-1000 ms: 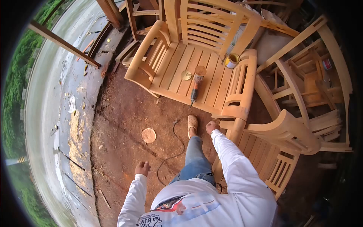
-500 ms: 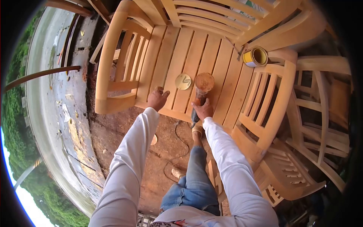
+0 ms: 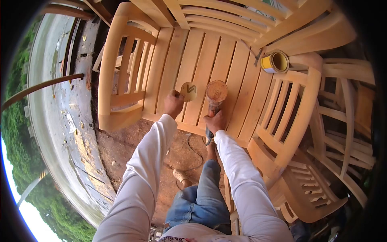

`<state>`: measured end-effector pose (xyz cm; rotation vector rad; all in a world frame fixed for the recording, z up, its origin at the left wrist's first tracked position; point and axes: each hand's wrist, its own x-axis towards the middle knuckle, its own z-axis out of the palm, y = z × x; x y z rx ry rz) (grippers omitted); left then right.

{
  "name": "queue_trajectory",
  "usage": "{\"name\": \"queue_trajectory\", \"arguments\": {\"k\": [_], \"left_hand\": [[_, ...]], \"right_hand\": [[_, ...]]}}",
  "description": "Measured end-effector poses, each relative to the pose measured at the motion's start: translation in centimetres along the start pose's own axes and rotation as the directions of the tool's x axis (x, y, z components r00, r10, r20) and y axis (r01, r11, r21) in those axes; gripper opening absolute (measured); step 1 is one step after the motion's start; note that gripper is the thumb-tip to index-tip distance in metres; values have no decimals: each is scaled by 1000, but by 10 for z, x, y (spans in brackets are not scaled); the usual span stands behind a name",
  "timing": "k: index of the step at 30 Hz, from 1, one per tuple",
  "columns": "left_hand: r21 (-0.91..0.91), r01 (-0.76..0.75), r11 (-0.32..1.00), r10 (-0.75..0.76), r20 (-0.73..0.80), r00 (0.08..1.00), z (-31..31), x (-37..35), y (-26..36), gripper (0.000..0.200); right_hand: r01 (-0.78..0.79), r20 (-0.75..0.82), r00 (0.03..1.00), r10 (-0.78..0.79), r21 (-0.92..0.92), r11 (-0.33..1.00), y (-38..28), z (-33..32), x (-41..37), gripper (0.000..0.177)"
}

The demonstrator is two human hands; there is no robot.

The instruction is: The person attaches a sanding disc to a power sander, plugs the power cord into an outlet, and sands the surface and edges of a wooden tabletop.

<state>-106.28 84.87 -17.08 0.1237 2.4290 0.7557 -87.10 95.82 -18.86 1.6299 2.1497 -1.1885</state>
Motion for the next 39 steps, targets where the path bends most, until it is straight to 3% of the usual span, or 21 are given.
{"name": "queue_trajectory", "arguments": {"k": [2, 5, 8, 11, 14, 17, 18, 19, 20, 23, 25, 28, 31, 34, 37, 39], "left_hand": [[-251, 61, 966, -58, 20, 998, -37, -37, 4, 30], [-498, -1, 867, -34, -62, 997, -97, -106, 4, 34], [-672, -51, 739, 23, -50, 998, -161, -175, -1, 45], [-770, -89, 632, 30, -91, 995, -216, -240, 14, 43], [-775, -92, 625, 113, -27, 993, -271, -287, -17, 38], [-809, -65, 585, 88, -16, 996, -321, -343, -29, 36], [-831, -54, 553, 70, -18, 997, -339, -356, -28, 35], [-848, -52, 528, 77, -13, 997, -356, -368, -31, 37], [-861, -37, 507, 77, 3, 997, -369, -383, -39, 39], [-890, -51, 453, 103, -4, 995, -395, -411, -65, 43], [-897, -76, 434, 120, -26, 992, -410, -429, -79, 45], [-853, -99, 513, 121, -42, 992, -433, -452, -92, 36], [-804, -168, 570, 166, -88, 982, -440, -469, -107, 34], [-731, -300, 613, 293, -142, 945, -438, -480, -118, 33], [-307, -419, 855, 384, -172, 907, -443, -506, -119, 29], [-147, -451, 880, 424, -183, 887, -436, -518, -130, 25]], "right_hand": [[10, 13, 1000, -10, -47, 999, -4, -16, -6, 56], [94, 26, 995, -93, -2, 996, -2, -39, -40, 54], [233, 38, 971, -238, 102, 967, -12, -74, -105, 57], [425, 27, 901, -434, 159, 891, -34, -117, -188, 58], [467, 111, 860, -497, 217, 857, -84, -182, -285, 66], [592, 96, 681, -726, 511, 623, -117, -234, -361, 67], [346, 312, 634, -707, 703, 621, -132, -244, -372, 66], [39, 508, 512, -692, 791, 610, -146, -250, -381, 65], [-288, 655, 329, -680, 756, 588, -153, -252, -396, 63], [-375, 745, 226, -628, 661, 650, -171, -221, -431, 62], [-136, 660, 427, -618, 723, 678, -184, -206, -454, 53], [129, 432, 627, -648, 762, 634, -202, -207, -491, 39], [192, 334, 672, -661, 784, 591, -214, -236, -521, 36], [362, 165, 655, -737, 788, 498, -223, -254, -543, 36], [453, 77, 643, -762, 764, 460, -231, -268, -564, 40], [462, 73, 637, -767, 761, 457, -232, -274, -570, 44]]}}
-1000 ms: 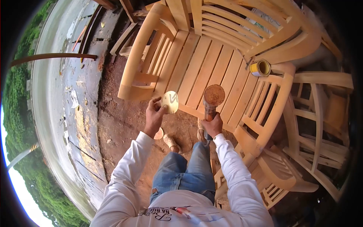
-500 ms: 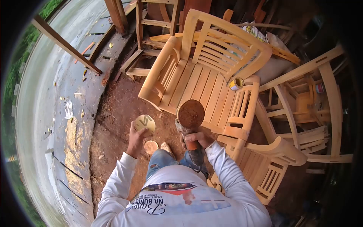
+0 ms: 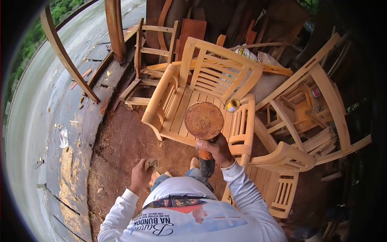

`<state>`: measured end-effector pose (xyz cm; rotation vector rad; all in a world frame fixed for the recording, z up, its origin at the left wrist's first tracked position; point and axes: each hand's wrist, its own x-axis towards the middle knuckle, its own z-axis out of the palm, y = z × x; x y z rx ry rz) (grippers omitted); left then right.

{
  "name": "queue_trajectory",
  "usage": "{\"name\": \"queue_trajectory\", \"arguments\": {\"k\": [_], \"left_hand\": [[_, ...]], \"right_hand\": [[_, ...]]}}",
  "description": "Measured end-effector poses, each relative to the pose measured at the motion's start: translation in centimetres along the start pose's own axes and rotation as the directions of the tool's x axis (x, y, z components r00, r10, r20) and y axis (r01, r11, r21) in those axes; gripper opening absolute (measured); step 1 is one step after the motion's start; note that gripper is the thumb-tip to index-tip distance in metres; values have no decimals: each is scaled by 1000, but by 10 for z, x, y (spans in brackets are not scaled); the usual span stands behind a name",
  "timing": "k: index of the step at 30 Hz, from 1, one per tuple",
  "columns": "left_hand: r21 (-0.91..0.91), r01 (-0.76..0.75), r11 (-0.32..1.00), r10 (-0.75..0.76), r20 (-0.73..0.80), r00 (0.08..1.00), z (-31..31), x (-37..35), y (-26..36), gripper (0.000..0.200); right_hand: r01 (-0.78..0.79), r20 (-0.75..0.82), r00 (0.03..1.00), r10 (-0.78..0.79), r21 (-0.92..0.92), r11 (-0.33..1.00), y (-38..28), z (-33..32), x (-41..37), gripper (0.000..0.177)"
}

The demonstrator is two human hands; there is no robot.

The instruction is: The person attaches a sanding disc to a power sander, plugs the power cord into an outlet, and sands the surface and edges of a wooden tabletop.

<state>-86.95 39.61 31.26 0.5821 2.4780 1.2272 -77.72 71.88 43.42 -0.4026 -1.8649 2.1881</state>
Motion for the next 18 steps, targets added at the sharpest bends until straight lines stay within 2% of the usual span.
{"name": "queue_trajectory", "arguments": {"k": [1, 4, 5, 8, 9, 12, 13, 16, 17, 18], "left_hand": [[77, -24, 997, 24, 3, 1000, 2, -6, -1, 23], [124, 33, 992, -53, 156, 986, -1, -27, 3, 19], [161, -133, 978, 101, 190, 977, -2, -33, 0, 21], [-101, 181, 978, -131, 372, 919, -2, -50, 7, 24], [-243, 249, 938, -135, 403, 905, -1, -54, 4, 25], [-367, 553, 748, -254, 612, 749, -7, -56, -2, 26], [-362, 569, 738, -226, 663, 714, -9, -55, -3, 29], [-527, 716, 459, -295, 670, 682, 1, -53, 7, 27], [-540, 687, 487, -276, 651, 707, 5, -49, 1, 35], [-530, 573, 626, -271, 541, 796, 11, -43, -12, 40]], "right_hand": [[1, 2, 1000, -1, -4, 1000, -2, -1, -2, 47], [16, -6, 1000, -16, -8, 1000, -5, -3, -8, 52], [20, -11, 1000, -20, -3, 1000, -5, -3, -12, 54], [-60, -79, 995, 65, 66, 996, -3, -6, -20, 53], [-79, -101, 991, 86, 69, 994, -2, -6, -21, 50], [-127, -97, 986, 135, 87, 988, 9, -15, -22, 48], [-132, -95, 986, 140, 89, 987, 11, -15, -23, 46], [-128, -83, 988, 133, 65, 990, 19, -19, -24, 47], [-132, -105, 985, 140, 82, 988, 20, -17, -24, 48], [-131, -101, 985, 139, 85, 988, 22, -17, -25, 48]]}}
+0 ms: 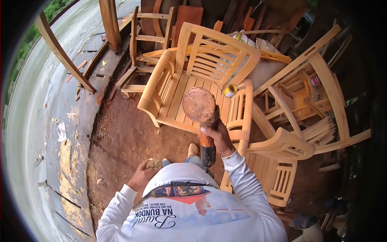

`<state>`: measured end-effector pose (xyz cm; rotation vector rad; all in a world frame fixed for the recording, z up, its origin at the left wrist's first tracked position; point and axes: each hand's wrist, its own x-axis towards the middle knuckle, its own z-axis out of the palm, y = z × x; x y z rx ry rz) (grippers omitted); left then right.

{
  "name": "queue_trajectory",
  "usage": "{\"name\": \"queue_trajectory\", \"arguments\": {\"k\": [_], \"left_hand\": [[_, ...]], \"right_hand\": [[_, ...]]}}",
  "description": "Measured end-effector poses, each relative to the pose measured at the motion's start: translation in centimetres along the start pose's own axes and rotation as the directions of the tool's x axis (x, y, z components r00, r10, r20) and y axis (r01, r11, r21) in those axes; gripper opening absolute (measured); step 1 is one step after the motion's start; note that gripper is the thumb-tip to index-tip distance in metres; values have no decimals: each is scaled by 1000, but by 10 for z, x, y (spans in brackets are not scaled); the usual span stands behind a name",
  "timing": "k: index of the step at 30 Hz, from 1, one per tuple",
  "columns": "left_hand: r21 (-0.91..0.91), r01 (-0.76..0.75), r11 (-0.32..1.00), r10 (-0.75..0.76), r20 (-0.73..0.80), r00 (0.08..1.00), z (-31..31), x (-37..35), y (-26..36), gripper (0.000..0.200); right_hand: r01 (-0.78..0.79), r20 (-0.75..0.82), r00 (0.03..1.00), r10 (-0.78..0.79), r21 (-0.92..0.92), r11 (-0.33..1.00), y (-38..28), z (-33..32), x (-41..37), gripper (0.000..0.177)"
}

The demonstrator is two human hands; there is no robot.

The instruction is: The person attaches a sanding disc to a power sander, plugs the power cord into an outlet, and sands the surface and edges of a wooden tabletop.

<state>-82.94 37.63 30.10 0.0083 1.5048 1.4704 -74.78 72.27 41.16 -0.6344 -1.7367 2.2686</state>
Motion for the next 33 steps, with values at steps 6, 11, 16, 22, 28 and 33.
{"name": "queue_trajectory", "arguments": {"k": [6, 11, 16, 22, 28, 33], "left_hand": [[747, -558, 361, 654, 223, 723, 19, 11, 86, 82], [659, -740, 131, 639, 515, 571, 90, -17, 172, 90], [753, -650, 99, 560, 498, 662, 111, 8, 186, 94], [707, -707, -26, 468, 633, 616, 121, 4, 171, 90], [761, -644, 75, 615, 474, 631, 117, 18, 179, 95], [686, -727, 23, 570, 589, 573, 127, 18, 174, 93]], "right_hand": [[69, 3, 998, -69, -31, 997, 20, -9, 7, 45], [61, -14, 998, -63, -133, 989, 22, -11, 8, 46], [142, -27, 989, -146, -119, 983, 15, 1, 5, 47], [76, -18, 997, -79, -128, 989, 16, -13, 2, 50], [27, -51, 998, -31, -72, 997, 10, -5, -2, 45], [74, -17, 997, -76, -99, 992, 11, -4, 2, 45]]}}
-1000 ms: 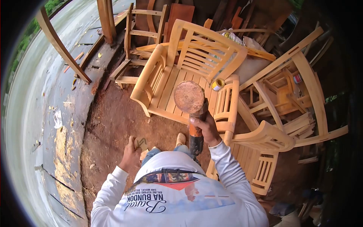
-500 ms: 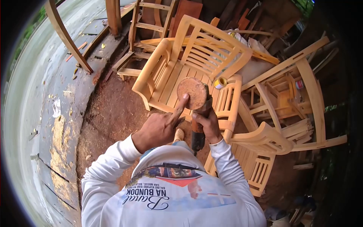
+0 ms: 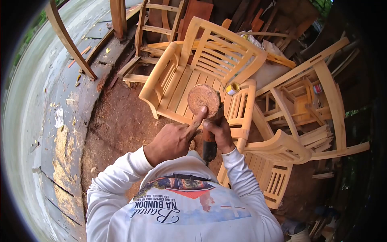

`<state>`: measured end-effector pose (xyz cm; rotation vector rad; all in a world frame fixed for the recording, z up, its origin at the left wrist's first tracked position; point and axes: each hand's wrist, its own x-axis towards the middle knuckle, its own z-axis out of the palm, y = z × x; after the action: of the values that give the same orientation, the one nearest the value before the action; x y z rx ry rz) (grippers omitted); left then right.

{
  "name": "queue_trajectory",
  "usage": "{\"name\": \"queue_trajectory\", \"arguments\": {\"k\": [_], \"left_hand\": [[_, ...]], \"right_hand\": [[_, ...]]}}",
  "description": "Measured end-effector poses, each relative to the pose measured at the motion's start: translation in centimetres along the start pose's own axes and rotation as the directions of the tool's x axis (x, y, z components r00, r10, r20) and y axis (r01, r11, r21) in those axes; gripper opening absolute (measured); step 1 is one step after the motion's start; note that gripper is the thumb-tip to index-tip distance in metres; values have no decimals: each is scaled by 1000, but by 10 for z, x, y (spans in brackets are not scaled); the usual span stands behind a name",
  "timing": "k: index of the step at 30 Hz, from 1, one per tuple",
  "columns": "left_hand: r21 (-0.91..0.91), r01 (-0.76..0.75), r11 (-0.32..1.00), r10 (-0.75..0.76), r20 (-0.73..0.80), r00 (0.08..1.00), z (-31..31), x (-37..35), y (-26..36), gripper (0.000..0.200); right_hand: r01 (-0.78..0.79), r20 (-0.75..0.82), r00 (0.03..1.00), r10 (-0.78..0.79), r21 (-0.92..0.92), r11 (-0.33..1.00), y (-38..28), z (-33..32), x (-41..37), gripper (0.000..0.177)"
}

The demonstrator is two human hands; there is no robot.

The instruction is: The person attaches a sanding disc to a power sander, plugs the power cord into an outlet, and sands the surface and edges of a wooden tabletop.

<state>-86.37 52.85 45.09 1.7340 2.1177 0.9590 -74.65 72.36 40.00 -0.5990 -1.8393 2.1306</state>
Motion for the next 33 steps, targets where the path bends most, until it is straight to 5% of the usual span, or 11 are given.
{"name": "queue_trajectory", "arguments": {"k": [3, 7, 11, 14, 17, 21, 22, 25, 26, 29, 33], "left_hand": [[65, -49, 997, 36, 185, 982, -8, -8, 11, 91], [112, 39, 993, -33, -53, 998, -12, 9, -1, 92], [67, 4, 998, -1, -43, 999, -4, 9, -1, 92], [112, -85, 990, 68, 146, 987, -15, -5, 10, 94], [-12, -19, 1000, 18, -85, 996, -15, -5, 5, 84], [48, -59, 997, 65, -132, 989, -29, 3, -10, 94], [-128, -4, 992, -20, -184, 983, -30, 1, -15, 88], [-612, 123, 781, -323, -228, 918, -23, -22, -41, 72], [-921, 183, 344, -499, -14, 867, -17, -31, -57, 51], [-997, 51, -55, -571, 73, 818, -4, -44, -66, 37], [-999, -21, -42, -646, 12, 763, 16, -46, -72, 38]], "right_hand": [[40, -4, 999, -40, -39, 998, 8, -5, 1, 48], [-99, 2, 995, 99, 39, 994, 2, -1, -3, 49], [-2, -9, 1000, 3, 54, 999, 3, 3, -2, 52], [-64, 12, 998, 64, -3, 998, 5, -4, -5, 53], [-33, -4, 999, 33, 27, 999, 13, -7, -3, 46], [22, 5, 1000, -22, -10, 1000, 10, -13, 0, 44], [81, -15, 997, -82, -61, 995, 5, -14, 3, 44], [82, -2, 997, -82, -70, 994, -11, -31, 2, 52], [45, 38, 998, -45, -1, 999, -12, -46, -1, 53], [88, 53, 993, -104, 257, 962, -22, -56, -7, 58], [-33, 170, 984, -49, 448, 893, -54, -38, -9, 60]]}}
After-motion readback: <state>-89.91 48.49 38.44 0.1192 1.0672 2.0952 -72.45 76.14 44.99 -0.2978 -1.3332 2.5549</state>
